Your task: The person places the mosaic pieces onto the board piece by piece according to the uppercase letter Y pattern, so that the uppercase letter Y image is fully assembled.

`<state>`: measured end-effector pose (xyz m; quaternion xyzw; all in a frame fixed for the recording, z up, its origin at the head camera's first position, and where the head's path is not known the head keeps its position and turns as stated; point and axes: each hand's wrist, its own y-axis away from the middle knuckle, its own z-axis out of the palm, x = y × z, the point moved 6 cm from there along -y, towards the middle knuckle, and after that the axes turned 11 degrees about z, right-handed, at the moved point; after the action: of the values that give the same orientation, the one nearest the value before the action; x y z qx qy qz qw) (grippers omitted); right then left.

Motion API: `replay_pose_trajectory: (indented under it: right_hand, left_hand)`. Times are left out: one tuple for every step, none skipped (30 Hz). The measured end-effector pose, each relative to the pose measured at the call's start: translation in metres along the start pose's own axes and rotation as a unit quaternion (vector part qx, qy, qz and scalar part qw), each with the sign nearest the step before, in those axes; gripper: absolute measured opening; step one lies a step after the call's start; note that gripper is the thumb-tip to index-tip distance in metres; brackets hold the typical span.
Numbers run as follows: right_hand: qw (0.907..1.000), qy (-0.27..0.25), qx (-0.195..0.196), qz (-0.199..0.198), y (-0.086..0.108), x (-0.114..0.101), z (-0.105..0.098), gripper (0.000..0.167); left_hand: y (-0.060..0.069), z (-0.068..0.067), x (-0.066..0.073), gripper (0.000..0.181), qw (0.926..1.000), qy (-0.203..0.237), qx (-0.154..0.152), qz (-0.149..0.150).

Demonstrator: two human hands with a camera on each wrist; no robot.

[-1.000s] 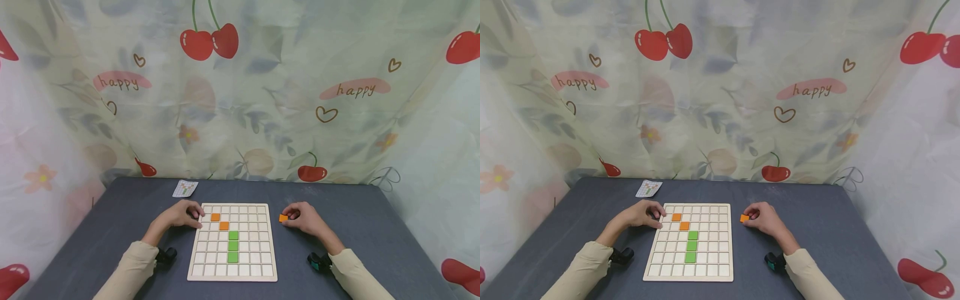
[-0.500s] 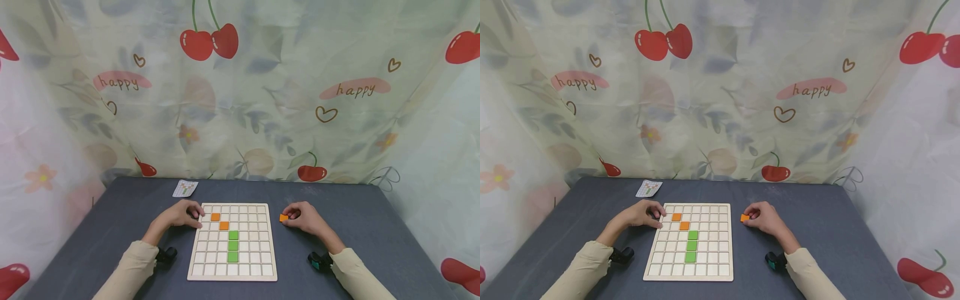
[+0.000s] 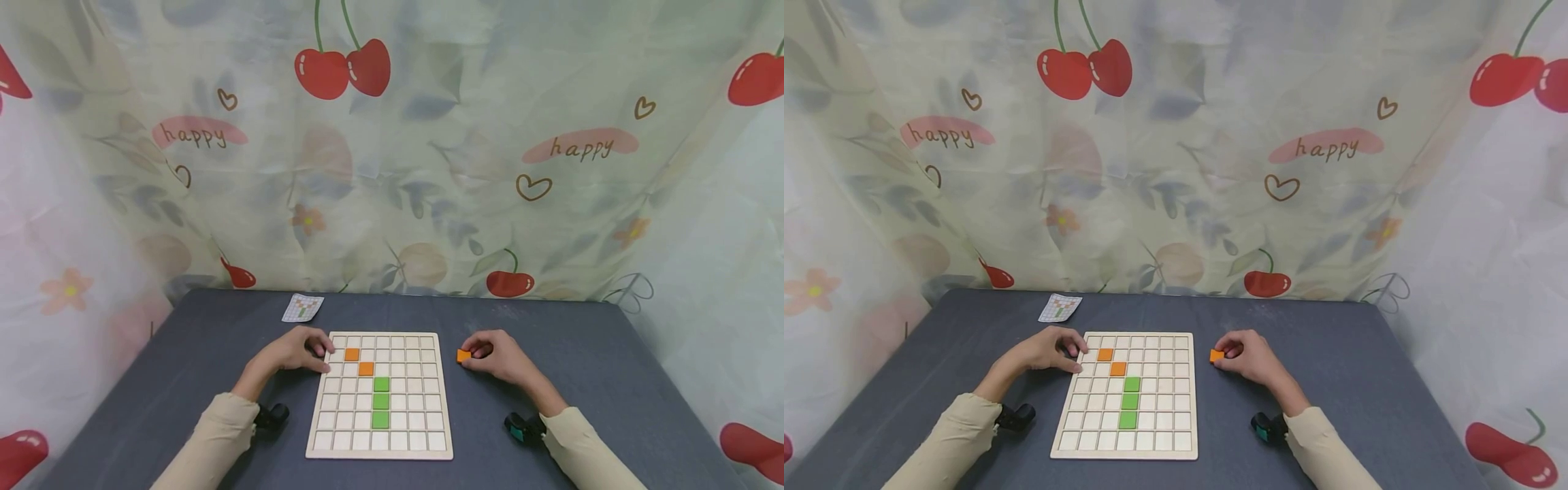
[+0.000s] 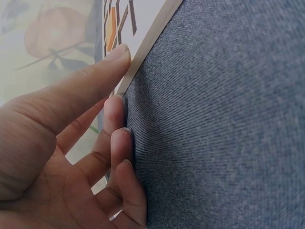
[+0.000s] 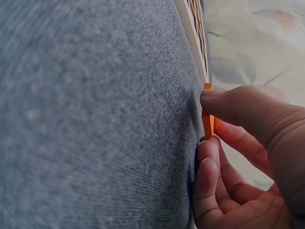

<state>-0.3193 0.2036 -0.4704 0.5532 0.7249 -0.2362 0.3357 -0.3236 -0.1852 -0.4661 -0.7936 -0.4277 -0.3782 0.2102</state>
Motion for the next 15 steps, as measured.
replay_pose_trajectory:
  right_hand:
    - [1.0000,-0.003,-0.002,-0.003,0.001,-0.001,0.000,0.018]
    - [1.0000,-0.005,-0.004,-0.005,0.001,-0.001,0.000,0.018]
    - [0.9999,-0.008,-0.006,-0.008,0.002,-0.002,0.000,0.018]
    - [0.9999,-0.010,-0.008,-0.009,0.002,-0.002,0.000,0.018]
    - [0.9998,-0.013,-0.010,-0.011,0.002,-0.002,0.000,0.018]
    - [0.9997,-0.016,-0.011,-0.012,0.002,-0.003,0.000,0.019]
    - [0.9997,-0.019,-0.013,-0.012,0.002,-0.003,0.001,0.019]
    - [0.9996,-0.022,-0.015,-0.013,0.002,-0.004,0.001,0.019]
    - [0.9994,-0.026,-0.017,-0.015,0.002,-0.004,0.001,0.020]
    - [0.9992,-0.030,-0.019,-0.015,0.002,-0.005,0.002,0.020]
    - [0.9990,-0.035,-0.021,-0.018,0.002,-0.007,0.002,0.021]
    - [0.9990,-0.036,-0.023,-0.016,0.002,-0.008,0.003,0.021]
    - [0.9989,-0.038,-0.024,-0.014,0.002,-0.009,0.004,0.021]
    - [0.9988,-0.039,-0.026,-0.015,0.002,-0.010,0.005,0.021]
    - [0.9987,-0.040,-0.028,-0.014,0.002,-0.011,0.007,0.021]
  left_hand:
    - [0.000,0.000,0.000,0.029,1.0000,0.000,0.000,0.000]
    - [0.000,0.000,0.000,0.029,1.0000,0.000,0.000,0.000]
    - [0.000,0.000,0.000,0.029,1.0000,-0.001,0.001,0.000]
    - [0.000,0.000,0.000,0.029,1.0000,-0.002,0.001,-0.001]
    - [0.000,0.000,-0.001,0.029,1.0000,-0.002,0.002,-0.001]
    - [0.000,0.000,-0.001,0.029,1.0000,-0.003,0.002,-0.002]
    - [-0.001,0.000,-0.001,0.029,1.0000,-0.003,0.002,-0.003]
    - [-0.001,0.000,-0.001,0.029,1.0000,-0.003,0.002,-0.004]
    - [-0.001,0.000,-0.001,0.029,1.0000,-0.003,0.002,-0.004]
    - [-0.001,0.000,-0.001,0.029,1.0000,-0.003,0.002,-0.004]
    - [-0.001,0.000,-0.001,0.029,1.0000,-0.002,0.001,-0.003]
    - [-0.001,0.000,-0.001,0.029,1.0000,-0.001,0.001,-0.002]
    - [-0.001,0.000,-0.001,0.029,1.0000,-0.001,0.000,0.000]
    - [-0.001,0.000,-0.001,0.029,1.0000,0.000,0.000,0.001]
    - [-0.001,0.000,-0.001,0.029,1.0000,0.001,-0.001,0.002]
